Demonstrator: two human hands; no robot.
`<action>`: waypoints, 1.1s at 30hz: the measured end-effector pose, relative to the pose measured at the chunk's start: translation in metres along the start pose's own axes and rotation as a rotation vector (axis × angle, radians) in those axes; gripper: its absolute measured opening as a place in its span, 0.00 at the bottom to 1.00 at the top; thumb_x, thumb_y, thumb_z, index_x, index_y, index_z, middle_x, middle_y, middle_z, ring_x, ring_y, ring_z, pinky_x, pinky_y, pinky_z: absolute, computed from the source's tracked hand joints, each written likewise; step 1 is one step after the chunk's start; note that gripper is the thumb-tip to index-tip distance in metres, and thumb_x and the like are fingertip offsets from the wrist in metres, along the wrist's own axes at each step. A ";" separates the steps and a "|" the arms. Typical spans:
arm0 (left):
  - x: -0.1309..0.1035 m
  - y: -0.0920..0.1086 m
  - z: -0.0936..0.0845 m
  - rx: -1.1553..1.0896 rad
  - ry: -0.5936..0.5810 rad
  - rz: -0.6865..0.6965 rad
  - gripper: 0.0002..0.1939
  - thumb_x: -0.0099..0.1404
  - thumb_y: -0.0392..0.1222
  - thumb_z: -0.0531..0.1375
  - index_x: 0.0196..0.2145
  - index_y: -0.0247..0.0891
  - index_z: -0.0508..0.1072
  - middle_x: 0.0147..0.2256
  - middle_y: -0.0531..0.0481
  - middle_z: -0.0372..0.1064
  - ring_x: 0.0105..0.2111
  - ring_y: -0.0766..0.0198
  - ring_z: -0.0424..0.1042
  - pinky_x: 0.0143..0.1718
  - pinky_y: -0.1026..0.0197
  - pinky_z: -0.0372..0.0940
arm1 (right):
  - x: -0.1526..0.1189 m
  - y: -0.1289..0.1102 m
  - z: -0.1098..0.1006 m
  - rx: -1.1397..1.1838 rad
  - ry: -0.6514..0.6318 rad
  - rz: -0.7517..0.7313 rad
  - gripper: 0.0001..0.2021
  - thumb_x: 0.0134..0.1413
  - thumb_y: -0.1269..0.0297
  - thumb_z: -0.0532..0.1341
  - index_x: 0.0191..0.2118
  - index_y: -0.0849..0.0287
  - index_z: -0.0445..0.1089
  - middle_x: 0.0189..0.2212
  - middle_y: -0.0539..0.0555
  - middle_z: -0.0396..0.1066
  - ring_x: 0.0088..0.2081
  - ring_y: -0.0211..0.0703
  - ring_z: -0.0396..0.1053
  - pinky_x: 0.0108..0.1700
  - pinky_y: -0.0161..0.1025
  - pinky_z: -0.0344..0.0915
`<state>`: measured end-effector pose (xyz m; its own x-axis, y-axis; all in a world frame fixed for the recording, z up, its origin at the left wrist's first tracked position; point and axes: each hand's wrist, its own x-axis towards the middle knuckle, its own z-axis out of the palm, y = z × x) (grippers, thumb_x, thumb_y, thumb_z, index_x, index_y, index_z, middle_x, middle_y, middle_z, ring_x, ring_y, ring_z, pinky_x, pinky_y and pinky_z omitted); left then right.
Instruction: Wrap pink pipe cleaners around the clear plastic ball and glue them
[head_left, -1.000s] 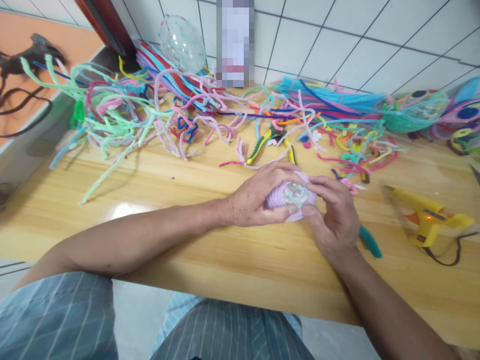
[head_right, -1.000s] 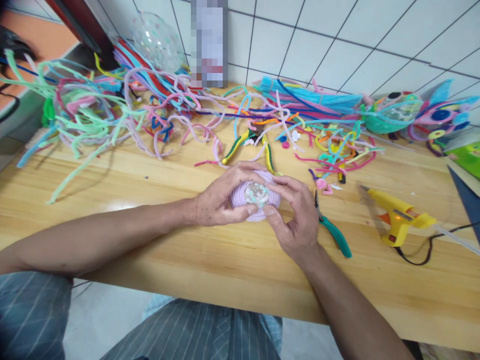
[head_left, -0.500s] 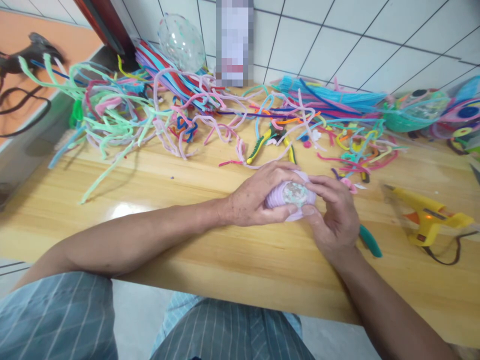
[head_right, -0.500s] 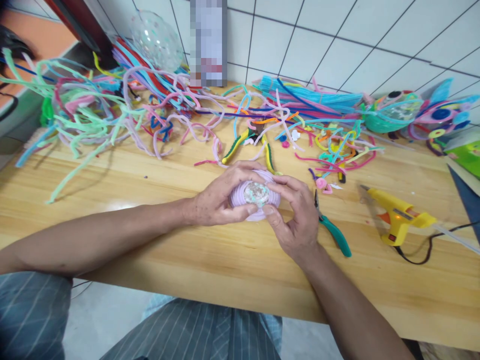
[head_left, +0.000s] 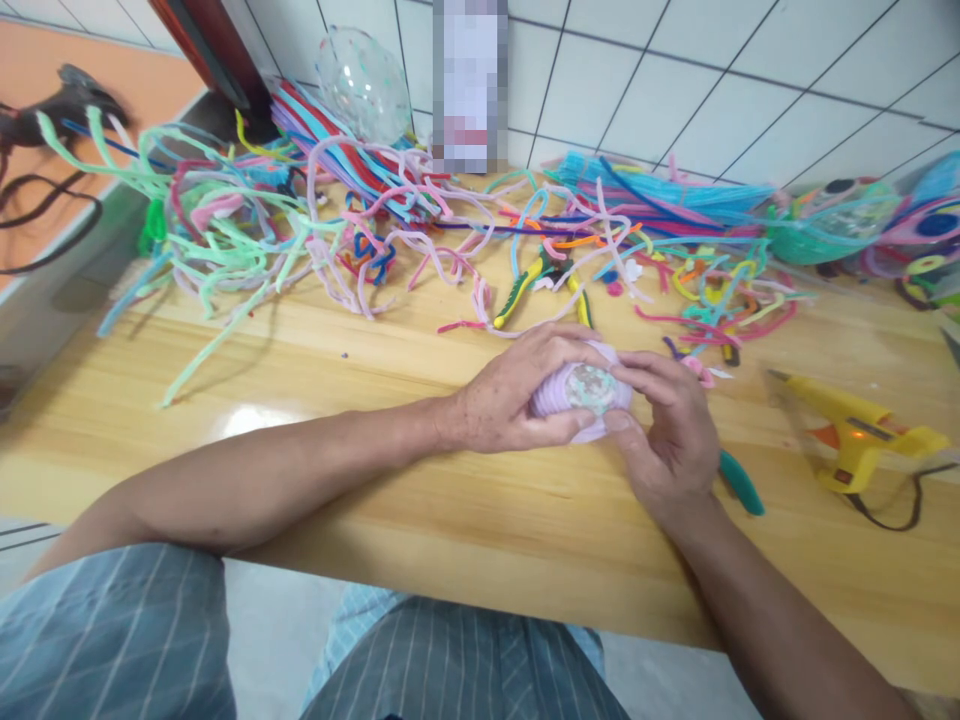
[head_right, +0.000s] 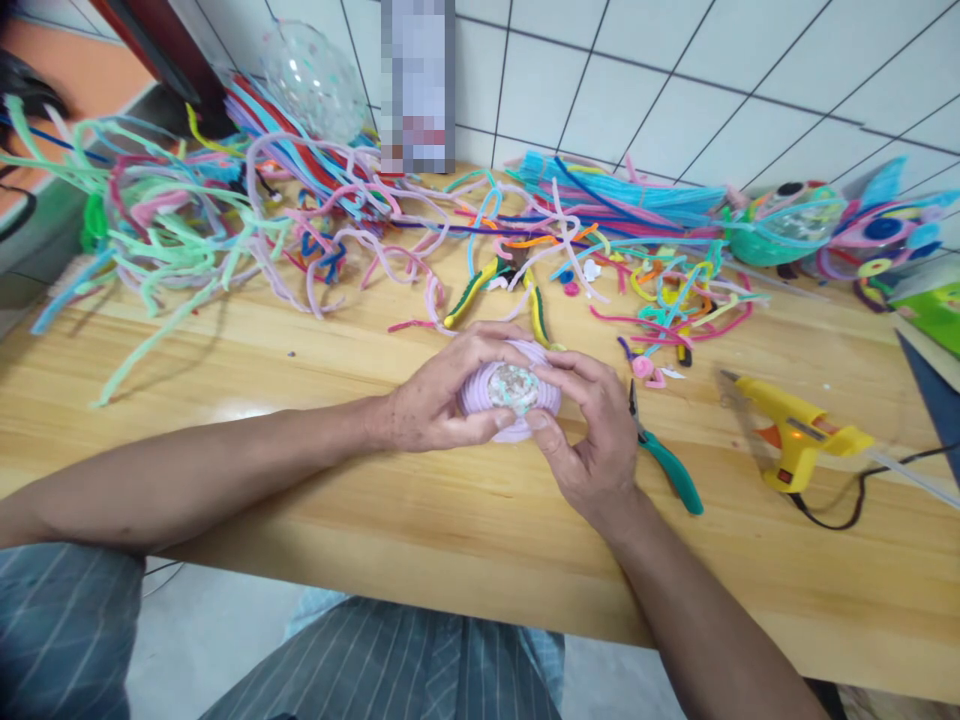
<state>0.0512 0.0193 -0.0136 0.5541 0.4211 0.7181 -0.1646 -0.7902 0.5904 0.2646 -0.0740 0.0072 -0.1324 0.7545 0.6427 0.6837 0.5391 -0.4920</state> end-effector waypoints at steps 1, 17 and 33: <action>0.000 0.000 0.000 0.003 0.001 0.001 0.27 0.71 0.49 0.66 0.63 0.42 0.66 0.59 0.36 0.73 0.64 0.46 0.71 0.65 0.39 0.69 | 0.000 0.000 0.000 -0.006 -0.001 -0.001 0.21 0.66 0.62 0.67 0.63 0.43 0.73 0.56 0.56 0.78 0.56 0.54 0.76 0.58 0.56 0.72; 0.001 0.000 0.001 0.002 0.011 0.024 0.26 0.71 0.48 0.65 0.63 0.43 0.65 0.58 0.37 0.73 0.64 0.47 0.71 0.63 0.40 0.70 | 0.001 -0.001 0.000 -0.008 0.010 -0.006 0.20 0.66 0.61 0.67 0.62 0.45 0.73 0.55 0.56 0.78 0.55 0.54 0.77 0.58 0.56 0.73; 0.000 0.000 0.002 -0.009 0.016 0.011 0.27 0.70 0.47 0.66 0.63 0.41 0.66 0.58 0.36 0.73 0.64 0.46 0.71 0.64 0.39 0.69 | 0.001 -0.001 -0.001 0.003 0.003 -0.012 0.21 0.66 0.63 0.67 0.63 0.45 0.74 0.56 0.56 0.78 0.56 0.53 0.76 0.58 0.54 0.71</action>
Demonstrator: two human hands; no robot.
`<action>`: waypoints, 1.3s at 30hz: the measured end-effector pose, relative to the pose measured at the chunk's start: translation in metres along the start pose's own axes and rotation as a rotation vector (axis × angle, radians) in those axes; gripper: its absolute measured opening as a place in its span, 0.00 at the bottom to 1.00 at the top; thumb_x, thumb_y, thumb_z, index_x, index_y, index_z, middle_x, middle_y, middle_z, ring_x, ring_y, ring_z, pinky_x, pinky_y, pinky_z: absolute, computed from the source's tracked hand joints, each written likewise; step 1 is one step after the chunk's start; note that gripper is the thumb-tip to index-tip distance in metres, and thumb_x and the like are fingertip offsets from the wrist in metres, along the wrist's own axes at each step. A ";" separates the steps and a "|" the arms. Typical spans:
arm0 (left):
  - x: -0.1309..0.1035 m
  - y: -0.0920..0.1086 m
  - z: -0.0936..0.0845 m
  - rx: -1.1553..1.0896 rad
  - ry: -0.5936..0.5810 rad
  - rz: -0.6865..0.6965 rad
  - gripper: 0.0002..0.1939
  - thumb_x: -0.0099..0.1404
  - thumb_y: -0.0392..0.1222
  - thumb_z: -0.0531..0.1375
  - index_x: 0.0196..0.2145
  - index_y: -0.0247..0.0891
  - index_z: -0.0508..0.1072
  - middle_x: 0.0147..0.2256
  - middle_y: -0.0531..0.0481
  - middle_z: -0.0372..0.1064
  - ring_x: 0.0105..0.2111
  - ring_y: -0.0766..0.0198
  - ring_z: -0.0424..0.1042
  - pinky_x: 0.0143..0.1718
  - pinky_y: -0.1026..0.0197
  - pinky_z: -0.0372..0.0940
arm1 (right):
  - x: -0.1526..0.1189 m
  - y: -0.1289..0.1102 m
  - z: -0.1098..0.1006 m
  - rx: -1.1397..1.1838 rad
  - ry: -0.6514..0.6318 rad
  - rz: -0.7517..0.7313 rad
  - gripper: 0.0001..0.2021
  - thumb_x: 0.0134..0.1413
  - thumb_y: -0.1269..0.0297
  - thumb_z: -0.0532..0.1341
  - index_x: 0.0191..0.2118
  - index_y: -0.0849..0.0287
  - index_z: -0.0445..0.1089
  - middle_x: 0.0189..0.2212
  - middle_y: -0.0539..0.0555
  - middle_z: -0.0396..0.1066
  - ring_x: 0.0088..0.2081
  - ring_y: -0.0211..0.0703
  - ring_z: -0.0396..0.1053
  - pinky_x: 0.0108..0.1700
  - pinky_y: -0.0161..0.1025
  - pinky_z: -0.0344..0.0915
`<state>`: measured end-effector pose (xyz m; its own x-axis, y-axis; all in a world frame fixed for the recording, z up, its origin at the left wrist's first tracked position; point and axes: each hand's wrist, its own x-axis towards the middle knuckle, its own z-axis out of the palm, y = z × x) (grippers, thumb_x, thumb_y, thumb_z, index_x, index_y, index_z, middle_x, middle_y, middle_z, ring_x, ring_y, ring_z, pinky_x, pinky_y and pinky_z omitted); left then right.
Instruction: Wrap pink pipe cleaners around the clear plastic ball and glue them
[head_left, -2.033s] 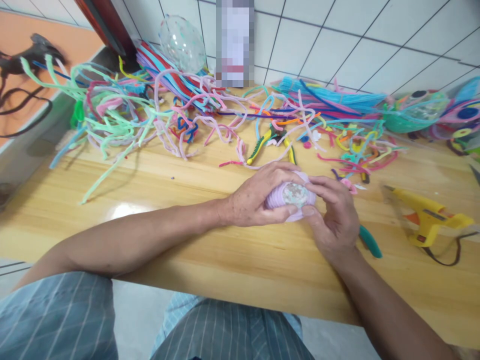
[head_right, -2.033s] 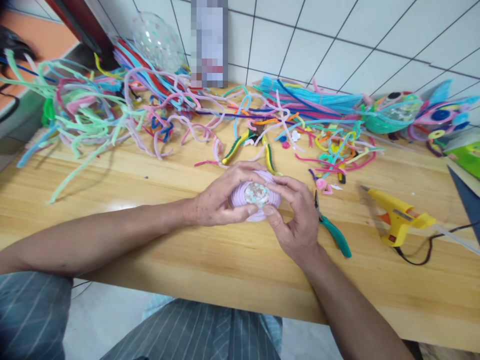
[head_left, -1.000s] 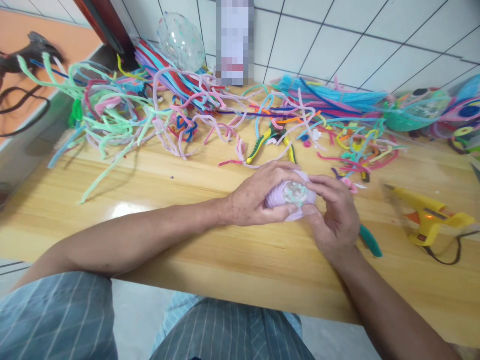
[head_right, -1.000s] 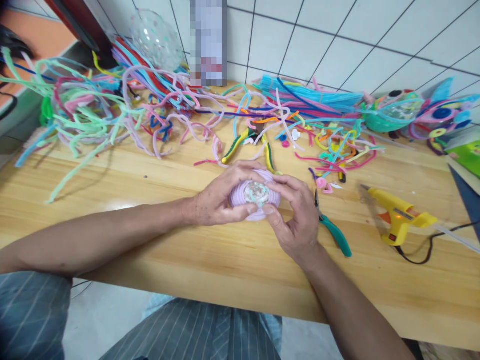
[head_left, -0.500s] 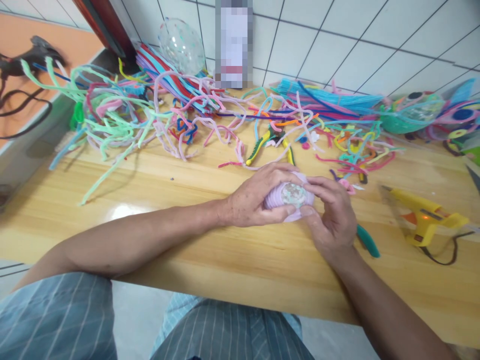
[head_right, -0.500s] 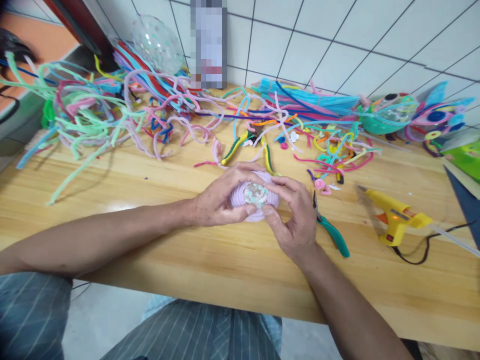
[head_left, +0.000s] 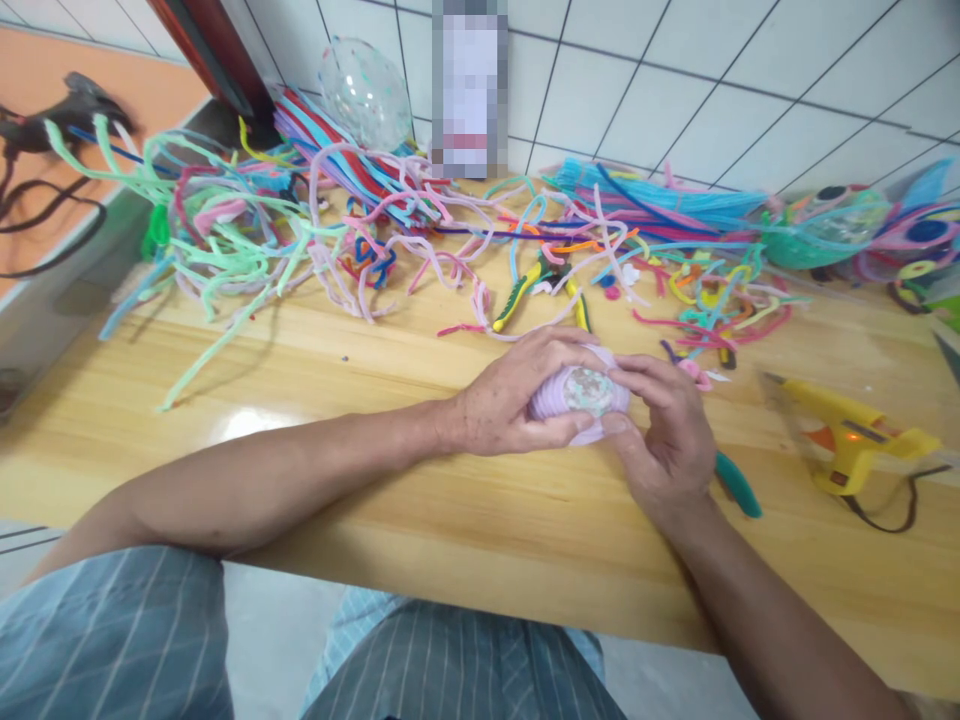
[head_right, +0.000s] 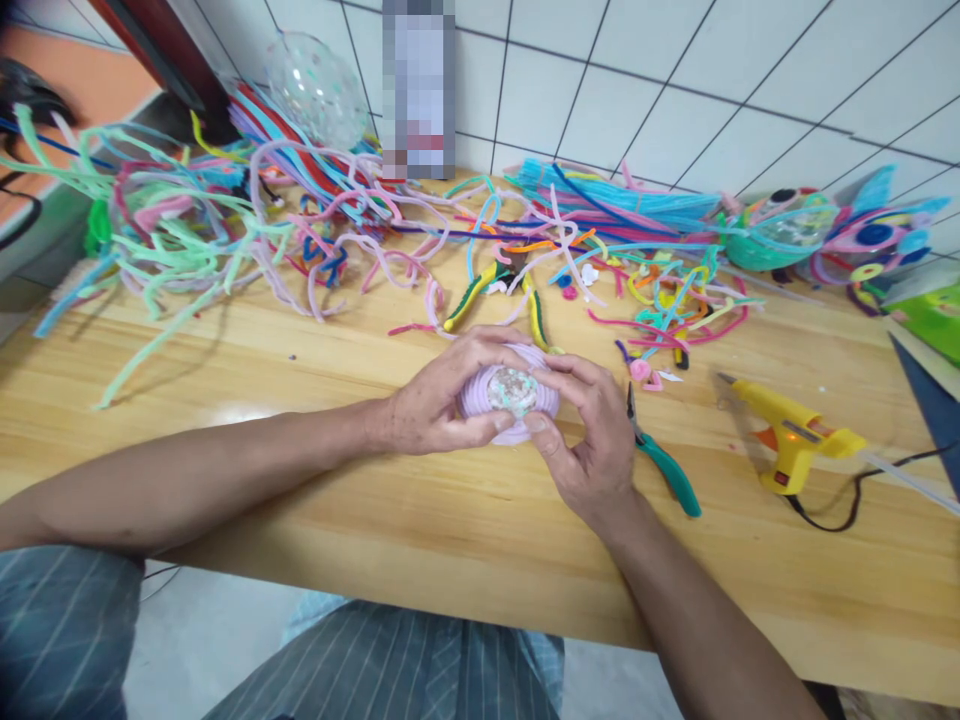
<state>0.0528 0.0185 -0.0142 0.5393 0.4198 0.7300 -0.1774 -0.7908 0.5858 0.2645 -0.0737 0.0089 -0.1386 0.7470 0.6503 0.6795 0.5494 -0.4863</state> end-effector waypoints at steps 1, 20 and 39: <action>0.000 0.000 0.000 -0.003 0.000 -0.001 0.27 0.70 0.48 0.66 0.63 0.41 0.66 0.58 0.36 0.73 0.64 0.46 0.71 0.64 0.39 0.69 | 0.000 0.000 0.000 0.001 0.004 0.002 0.21 0.66 0.63 0.67 0.63 0.45 0.74 0.56 0.56 0.78 0.56 0.53 0.76 0.58 0.54 0.72; 0.001 0.005 -0.009 0.050 -0.053 -0.042 0.26 0.71 0.49 0.66 0.63 0.44 0.68 0.62 0.35 0.71 0.67 0.45 0.69 0.66 0.38 0.69 | -0.001 0.000 0.000 -0.022 -0.012 0.026 0.18 0.69 0.60 0.63 0.62 0.45 0.73 0.56 0.57 0.78 0.57 0.55 0.76 0.58 0.58 0.74; -0.003 0.014 -0.009 0.114 -0.093 -0.043 0.28 0.72 0.49 0.63 0.66 0.42 0.64 0.63 0.35 0.70 0.70 0.45 0.66 0.68 0.35 0.66 | -0.001 -0.004 0.003 -0.045 0.046 -0.026 0.18 0.66 0.58 0.68 0.59 0.49 0.74 0.52 0.59 0.78 0.53 0.55 0.77 0.54 0.57 0.76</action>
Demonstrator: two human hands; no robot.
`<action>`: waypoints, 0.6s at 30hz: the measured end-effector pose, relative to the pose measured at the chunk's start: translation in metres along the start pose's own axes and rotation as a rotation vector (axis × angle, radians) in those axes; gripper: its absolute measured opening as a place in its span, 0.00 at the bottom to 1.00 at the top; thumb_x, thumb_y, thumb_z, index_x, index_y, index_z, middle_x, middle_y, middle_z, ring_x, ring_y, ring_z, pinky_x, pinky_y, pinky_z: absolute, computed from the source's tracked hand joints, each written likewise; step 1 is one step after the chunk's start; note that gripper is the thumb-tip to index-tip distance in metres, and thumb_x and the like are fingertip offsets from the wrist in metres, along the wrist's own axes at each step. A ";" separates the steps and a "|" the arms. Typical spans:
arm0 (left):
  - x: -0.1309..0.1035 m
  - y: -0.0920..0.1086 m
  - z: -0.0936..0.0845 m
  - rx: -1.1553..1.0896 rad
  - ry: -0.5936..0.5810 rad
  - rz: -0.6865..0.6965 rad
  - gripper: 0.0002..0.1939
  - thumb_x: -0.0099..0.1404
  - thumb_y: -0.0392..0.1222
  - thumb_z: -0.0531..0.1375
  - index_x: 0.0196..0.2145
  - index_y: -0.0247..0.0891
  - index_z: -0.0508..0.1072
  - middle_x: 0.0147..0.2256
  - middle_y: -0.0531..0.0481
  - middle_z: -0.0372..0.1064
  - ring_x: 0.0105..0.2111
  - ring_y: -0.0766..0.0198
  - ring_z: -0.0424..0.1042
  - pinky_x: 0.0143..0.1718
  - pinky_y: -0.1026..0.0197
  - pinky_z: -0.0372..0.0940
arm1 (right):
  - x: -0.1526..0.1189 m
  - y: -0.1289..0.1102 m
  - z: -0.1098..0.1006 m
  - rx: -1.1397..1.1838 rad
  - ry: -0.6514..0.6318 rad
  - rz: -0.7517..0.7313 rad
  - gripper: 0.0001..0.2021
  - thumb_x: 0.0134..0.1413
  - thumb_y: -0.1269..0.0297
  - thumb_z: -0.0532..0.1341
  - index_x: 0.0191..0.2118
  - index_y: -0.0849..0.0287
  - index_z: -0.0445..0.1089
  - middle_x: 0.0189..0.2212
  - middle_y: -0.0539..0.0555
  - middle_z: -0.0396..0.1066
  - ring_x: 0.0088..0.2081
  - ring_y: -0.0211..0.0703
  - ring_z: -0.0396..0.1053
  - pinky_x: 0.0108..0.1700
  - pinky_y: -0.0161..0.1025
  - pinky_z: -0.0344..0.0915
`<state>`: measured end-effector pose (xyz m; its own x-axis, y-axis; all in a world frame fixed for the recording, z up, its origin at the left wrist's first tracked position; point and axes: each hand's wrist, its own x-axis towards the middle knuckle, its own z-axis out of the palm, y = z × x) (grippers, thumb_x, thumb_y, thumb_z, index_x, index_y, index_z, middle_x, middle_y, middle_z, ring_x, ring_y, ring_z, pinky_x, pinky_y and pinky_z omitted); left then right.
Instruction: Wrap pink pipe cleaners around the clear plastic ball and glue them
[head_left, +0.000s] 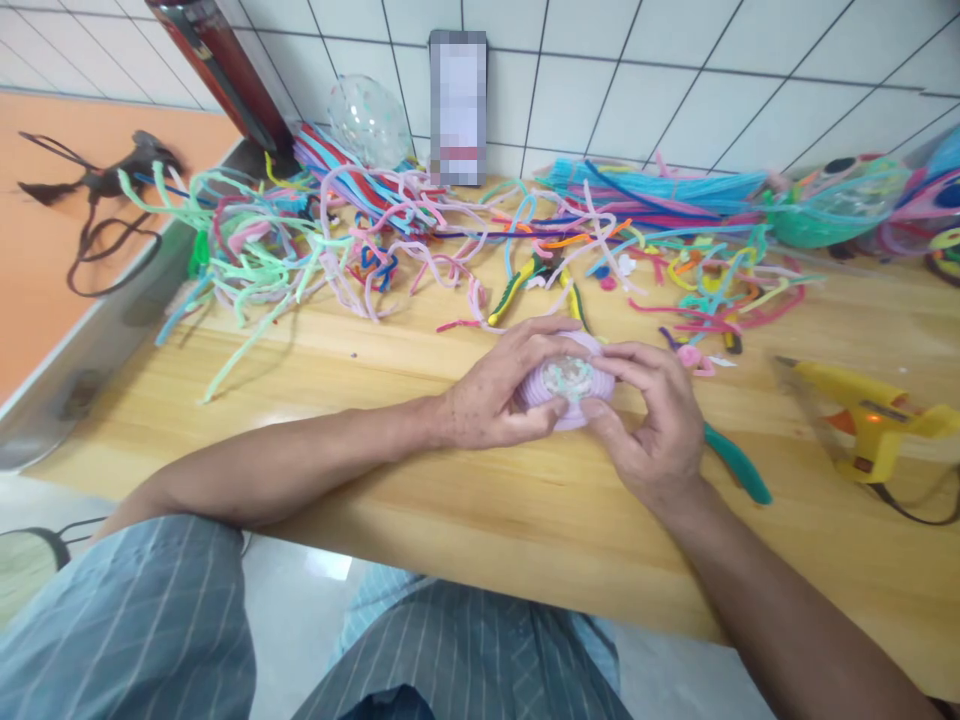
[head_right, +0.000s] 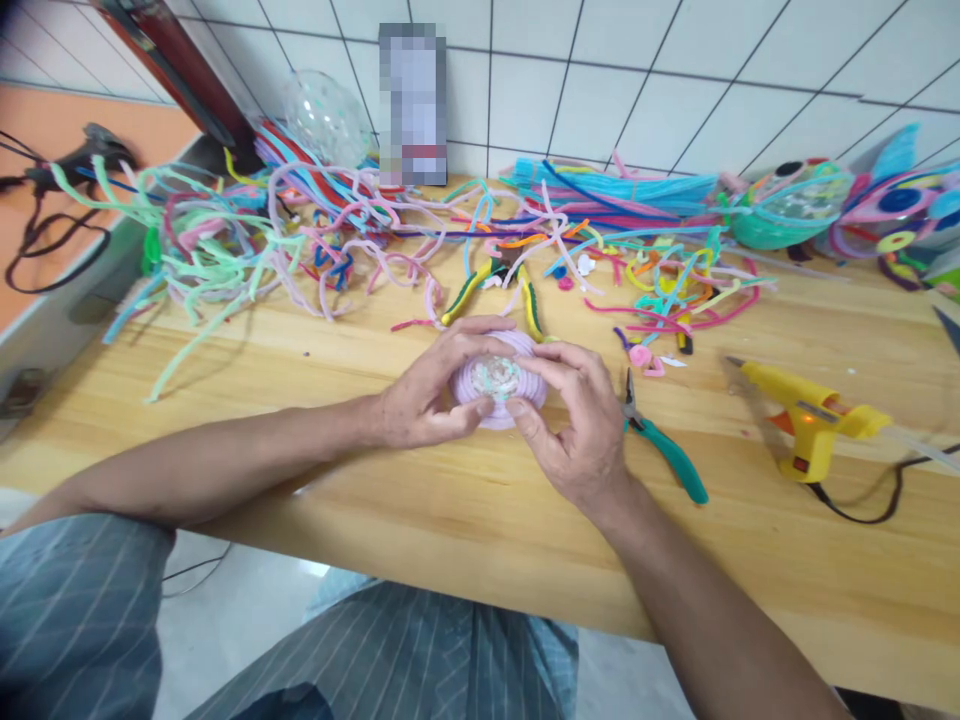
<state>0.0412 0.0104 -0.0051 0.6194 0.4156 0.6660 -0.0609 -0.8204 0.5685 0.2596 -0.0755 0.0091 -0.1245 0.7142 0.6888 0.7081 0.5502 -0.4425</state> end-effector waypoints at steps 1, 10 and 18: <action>0.000 -0.001 0.000 -0.001 0.001 0.000 0.28 0.72 0.49 0.63 0.66 0.43 0.64 0.63 0.35 0.70 0.70 0.45 0.66 0.68 0.35 0.66 | 0.000 0.000 0.000 0.005 0.002 -0.003 0.18 0.65 0.59 0.68 0.59 0.49 0.74 0.52 0.59 0.78 0.53 0.55 0.77 0.54 0.57 0.76; -0.001 -0.006 0.003 -0.070 -0.006 0.005 0.29 0.71 0.48 0.64 0.66 0.44 0.64 0.64 0.35 0.70 0.70 0.43 0.65 0.69 0.34 0.64 | 0.000 -0.003 0.002 0.010 0.018 0.000 0.20 0.64 0.60 0.68 0.60 0.47 0.73 0.52 0.58 0.77 0.53 0.56 0.76 0.55 0.57 0.74; -0.001 -0.006 0.005 -0.046 0.007 0.021 0.28 0.72 0.50 0.62 0.66 0.43 0.65 0.64 0.36 0.69 0.70 0.45 0.66 0.68 0.35 0.66 | 0.000 -0.001 0.002 -0.007 0.007 -0.010 0.21 0.62 0.59 0.69 0.60 0.47 0.72 0.52 0.58 0.77 0.53 0.57 0.76 0.56 0.59 0.73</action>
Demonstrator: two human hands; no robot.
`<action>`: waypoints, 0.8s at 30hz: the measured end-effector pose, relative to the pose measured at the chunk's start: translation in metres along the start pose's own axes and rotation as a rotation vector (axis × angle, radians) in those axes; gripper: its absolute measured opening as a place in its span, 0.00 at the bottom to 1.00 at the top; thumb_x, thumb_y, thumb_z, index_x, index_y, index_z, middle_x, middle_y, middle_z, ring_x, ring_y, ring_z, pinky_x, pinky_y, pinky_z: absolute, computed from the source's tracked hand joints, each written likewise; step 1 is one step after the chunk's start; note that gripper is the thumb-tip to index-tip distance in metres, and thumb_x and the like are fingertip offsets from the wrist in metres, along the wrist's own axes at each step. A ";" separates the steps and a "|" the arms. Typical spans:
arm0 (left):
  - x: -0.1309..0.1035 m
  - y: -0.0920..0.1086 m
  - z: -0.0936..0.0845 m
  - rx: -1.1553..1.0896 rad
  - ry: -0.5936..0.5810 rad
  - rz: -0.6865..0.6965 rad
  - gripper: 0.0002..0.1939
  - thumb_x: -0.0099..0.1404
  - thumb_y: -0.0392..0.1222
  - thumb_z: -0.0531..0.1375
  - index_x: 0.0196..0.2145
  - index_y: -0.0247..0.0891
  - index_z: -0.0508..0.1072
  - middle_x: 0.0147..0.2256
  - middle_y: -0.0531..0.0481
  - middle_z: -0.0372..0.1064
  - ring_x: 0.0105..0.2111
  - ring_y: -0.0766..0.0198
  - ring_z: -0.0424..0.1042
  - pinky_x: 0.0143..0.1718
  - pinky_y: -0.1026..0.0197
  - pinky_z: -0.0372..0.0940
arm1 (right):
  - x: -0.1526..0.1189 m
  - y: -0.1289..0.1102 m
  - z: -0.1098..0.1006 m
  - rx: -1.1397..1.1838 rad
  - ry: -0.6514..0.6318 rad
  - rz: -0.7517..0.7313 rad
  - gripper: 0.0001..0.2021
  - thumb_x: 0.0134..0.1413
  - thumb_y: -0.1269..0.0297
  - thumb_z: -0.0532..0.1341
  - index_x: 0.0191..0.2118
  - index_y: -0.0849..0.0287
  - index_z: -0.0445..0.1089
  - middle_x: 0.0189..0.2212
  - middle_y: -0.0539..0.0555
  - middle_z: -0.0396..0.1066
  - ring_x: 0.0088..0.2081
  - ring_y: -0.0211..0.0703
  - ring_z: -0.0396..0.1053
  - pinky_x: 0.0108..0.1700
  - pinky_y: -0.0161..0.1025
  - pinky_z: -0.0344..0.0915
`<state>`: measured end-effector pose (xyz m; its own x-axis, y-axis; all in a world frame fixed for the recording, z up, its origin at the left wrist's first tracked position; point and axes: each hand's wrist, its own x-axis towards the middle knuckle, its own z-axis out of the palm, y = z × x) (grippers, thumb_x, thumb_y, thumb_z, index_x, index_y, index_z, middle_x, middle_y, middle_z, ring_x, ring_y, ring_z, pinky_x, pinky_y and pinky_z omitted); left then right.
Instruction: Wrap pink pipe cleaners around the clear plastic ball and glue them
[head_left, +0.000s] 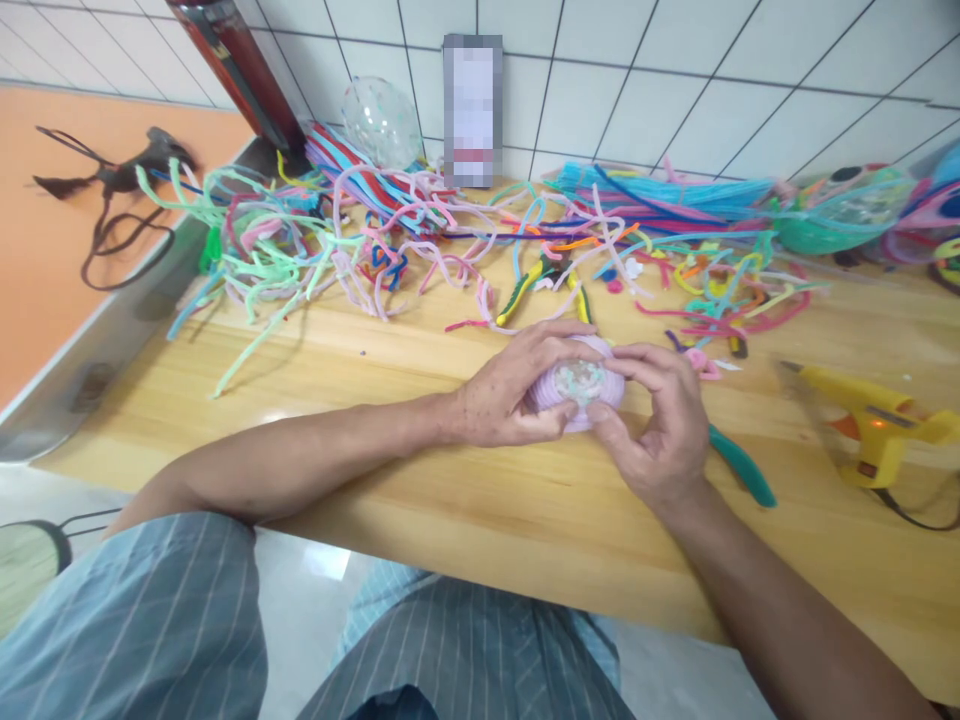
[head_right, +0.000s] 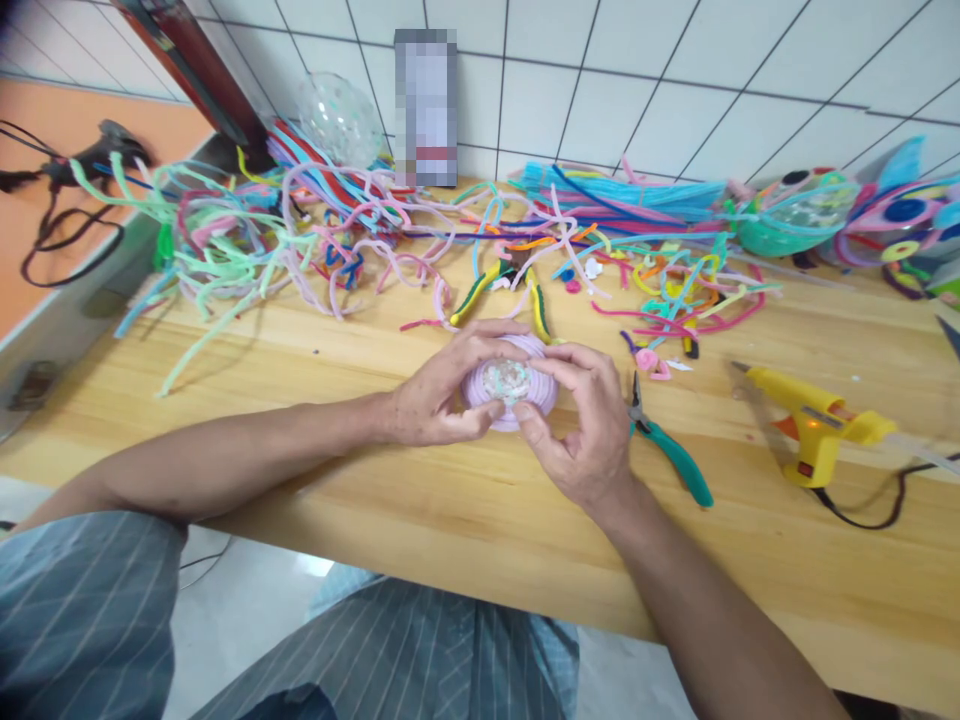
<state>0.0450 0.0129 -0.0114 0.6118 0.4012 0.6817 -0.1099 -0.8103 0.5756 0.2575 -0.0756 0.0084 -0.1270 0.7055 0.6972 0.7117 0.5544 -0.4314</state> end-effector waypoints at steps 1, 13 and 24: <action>0.000 0.000 0.000 -0.008 0.004 0.004 0.29 0.71 0.49 0.63 0.66 0.43 0.65 0.64 0.35 0.69 0.69 0.44 0.66 0.68 0.35 0.66 | 0.000 0.000 0.000 -0.003 -0.001 0.000 0.21 0.62 0.59 0.69 0.59 0.47 0.72 0.52 0.58 0.77 0.53 0.57 0.76 0.56 0.59 0.74; 0.000 0.003 -0.003 -0.014 -0.011 0.003 0.27 0.74 0.49 0.62 0.66 0.43 0.64 0.64 0.35 0.69 0.70 0.45 0.66 0.68 0.35 0.66 | 0.001 -0.001 0.001 -0.003 0.005 0.001 0.19 0.63 0.59 0.68 0.58 0.49 0.72 0.52 0.59 0.78 0.53 0.56 0.77 0.55 0.58 0.74; -0.001 -0.005 0.003 0.033 0.017 0.035 0.27 0.74 0.51 0.62 0.66 0.44 0.65 0.62 0.36 0.71 0.69 0.46 0.67 0.67 0.37 0.67 | -0.001 0.002 -0.003 0.024 -0.011 0.025 0.18 0.63 0.60 0.68 0.58 0.48 0.74 0.52 0.58 0.78 0.54 0.56 0.76 0.56 0.58 0.73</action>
<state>0.0479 0.0152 -0.0162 0.5943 0.3798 0.7089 -0.1051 -0.8373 0.5366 0.2610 -0.0766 0.0082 -0.1171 0.7241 0.6797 0.6983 0.5467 -0.4621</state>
